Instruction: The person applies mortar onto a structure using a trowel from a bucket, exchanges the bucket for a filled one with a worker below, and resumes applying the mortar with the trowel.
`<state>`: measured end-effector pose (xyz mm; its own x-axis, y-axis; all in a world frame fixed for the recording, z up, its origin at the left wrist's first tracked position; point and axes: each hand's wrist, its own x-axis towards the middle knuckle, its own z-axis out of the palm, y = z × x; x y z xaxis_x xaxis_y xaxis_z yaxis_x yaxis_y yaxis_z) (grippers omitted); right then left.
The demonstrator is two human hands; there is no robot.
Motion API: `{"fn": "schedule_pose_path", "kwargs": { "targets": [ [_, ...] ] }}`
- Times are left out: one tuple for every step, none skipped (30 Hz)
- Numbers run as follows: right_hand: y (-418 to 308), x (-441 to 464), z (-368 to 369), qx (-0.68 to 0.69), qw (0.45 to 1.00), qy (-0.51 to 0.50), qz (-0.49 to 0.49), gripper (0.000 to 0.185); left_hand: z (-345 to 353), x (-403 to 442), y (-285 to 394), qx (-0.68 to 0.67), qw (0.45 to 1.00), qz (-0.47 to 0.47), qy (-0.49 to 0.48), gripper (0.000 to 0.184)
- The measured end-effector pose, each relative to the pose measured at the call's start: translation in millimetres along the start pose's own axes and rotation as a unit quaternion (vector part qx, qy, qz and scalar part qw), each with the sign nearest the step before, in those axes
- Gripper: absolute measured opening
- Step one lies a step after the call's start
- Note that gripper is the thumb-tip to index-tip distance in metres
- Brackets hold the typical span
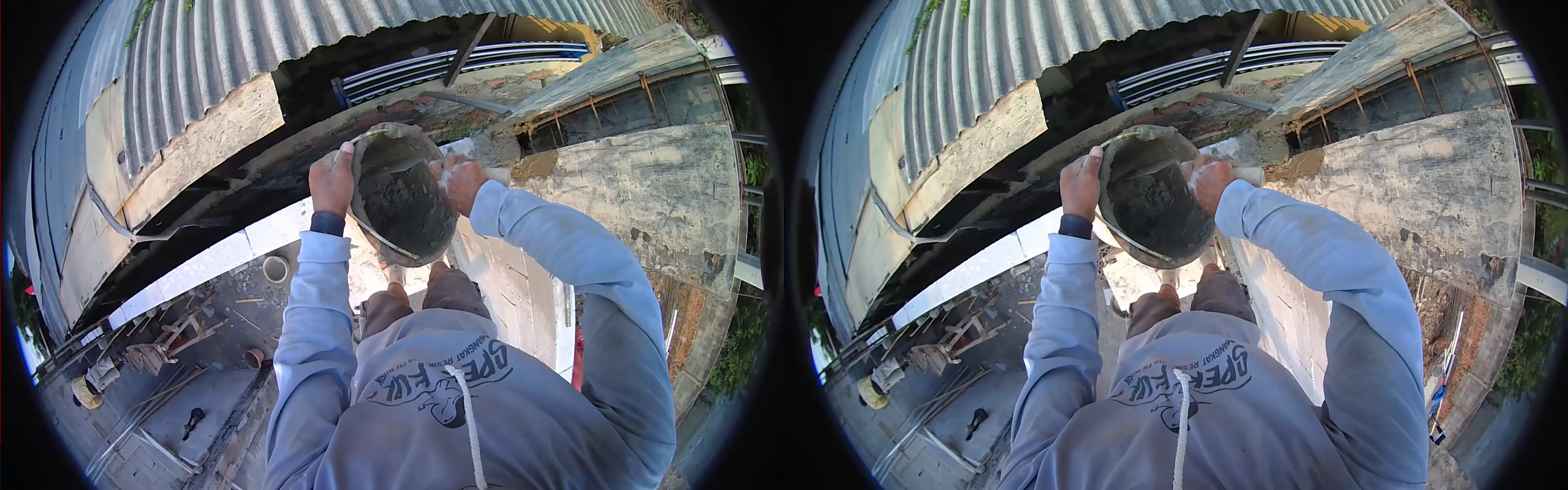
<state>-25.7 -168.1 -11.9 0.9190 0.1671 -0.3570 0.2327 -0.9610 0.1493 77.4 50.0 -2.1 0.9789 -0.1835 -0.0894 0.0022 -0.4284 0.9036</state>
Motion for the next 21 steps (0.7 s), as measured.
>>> {"fn": "schedule_pose_path", "kwargs": {
  "targets": [
    [2.1, 1.2, -0.4, 0.029, 0.998, -0.047, -0.010, 0.021, -10.2, 3.7, -4.0, -0.011, 1.000, -0.013, -0.002, 0.037],
    [0.6, 3.7, -2.2, 0.053, 0.997, -0.061, -0.006, 0.021, -19.5, 7.8, -6.9, -0.021, 0.999, -0.024, -0.003, 0.038],
    [-3.0, 7.1, -5.7, 0.078, 0.994, -0.074, -0.003, 0.020, -26.6, 8.9, -12.8, -0.008, 1.000, -0.020, -0.016, 0.039],
    [-8.6, 9.8, -9.6, 0.105, 0.990, -0.089, 0.002, 0.021, -28.0, 3.5, -10.0, 0.003, 1.000, -0.017, -0.022, 0.039],
    [-15.5, 22.5, -17.1, 0.110, 0.987, -0.116, 0.025, 0.022, -28.0, -2.1, -5.0, 0.014, 0.999, -0.009, -0.029, 0.039],
    [-22.1, 38.6, -23.4, 0.102, 0.985, -0.138, 0.032, 0.022, -27.6, -4.3, -0.8, 0.026, 0.999, 0.000, -0.038, 0.040],
    [-35.1, 49.9, -25.1, 0.079, 0.988, -0.132, 0.012, 0.022, -25.0, -6.4, -2.3, 0.042, 0.998, 0.011, -0.053, 0.040],
    [-45.8, 63.2, -27.3, 0.055, 0.991, -0.123, -0.009, 0.023, -22.6, -12.6, -3.1, 0.076, 0.995, 0.038, -0.057, 0.040],
    [-51.7, 69.9, -38.2, 0.045, 0.989, -0.136, -0.028, 0.022, -21.5, -17.9, -1.5, 0.035, 0.998, 0.040, -0.046, 0.039],
    [-55.7, 69.2, -53.2, 0.038, 0.986, -0.154, -0.047, 0.022, -21.2, -20.5, -2.3, -0.006, 0.998, 0.040, -0.040, 0.039],
    [-62.4, 62.6, -60.0, 0.031, 0.981, -0.177, -0.069, 0.022, -22.5, -23.9, -3.1, 0.001, 0.998, 0.038, -0.056, 0.038],
    [-66.8, 61.2, -62.7, -0.003, 0.982, -0.171, -0.085, 0.019, -22.0, -20.9, -1.3, 0.001, 0.997, 0.040, -0.059, 0.038],
    [-76.8, 55.0, -64.6, -0.036, 0.980, -0.166, -0.104, 0.016, -23.0, -21.7, -1.2, 0.003, 0.997, 0.038, -0.060, 0.038],
    [-91.7, 43.7, -64.8, -0.062, 0.976, -0.165, -0.127, 0.013, -25.0, -27.7, -2.0, 0.020, 0.997, 0.024, -0.076, 0.037],
    [-96.0, 34.9, -54.9, -0.003, 0.972, -0.178, -0.150, 0.012, -23.4, -23.5, 0.7, 0.034, 0.995, 0.021, -0.087, 0.037],
    [-96.9, 22.9, -36.7, 0.055, 0.965, -0.191, -0.170, 0.011, -23.4, -19.8, 4.0, 0.047, 0.994, 0.020, -0.100, 0.037],
    [-94.7, 9.8, -12.2, 0.120, 0.964, -0.162, -0.173, 0.011, -21.5, -18.5, -1.6, 0.037, 0.993, 0.036, -0.102, 0.037],
    [-90.1, -5.6, 16.1, 0.183, 0.958, -0.135, -0.175, 0.011, -20.1, -17.3, 0.3, 0.035, 0.995, 0.035, -0.090, 0.037],
    [-84.6, -11.3, 17.6, 0.178, 0.962, -0.115, -0.170, 0.012, -19.3, -18.7, 2.3, 0.033, 0.996, 0.030, -0.079, 0.036],
    [-79.2, -17.0, 19.5, 0.174, 0.966, -0.094, -0.165, 0.013, -18.4, -19.4, 4.4, 0.033, 0.997, 0.026, -0.068, 0.036],
    [-72.4, -18.2, 1.4, 0.103, 0.980, -0.077, -0.151, 0.012, -17.1, -19.7, 6.7, 0.030, 0.997, 0.037, -0.058, 0.035]
  ]
}}
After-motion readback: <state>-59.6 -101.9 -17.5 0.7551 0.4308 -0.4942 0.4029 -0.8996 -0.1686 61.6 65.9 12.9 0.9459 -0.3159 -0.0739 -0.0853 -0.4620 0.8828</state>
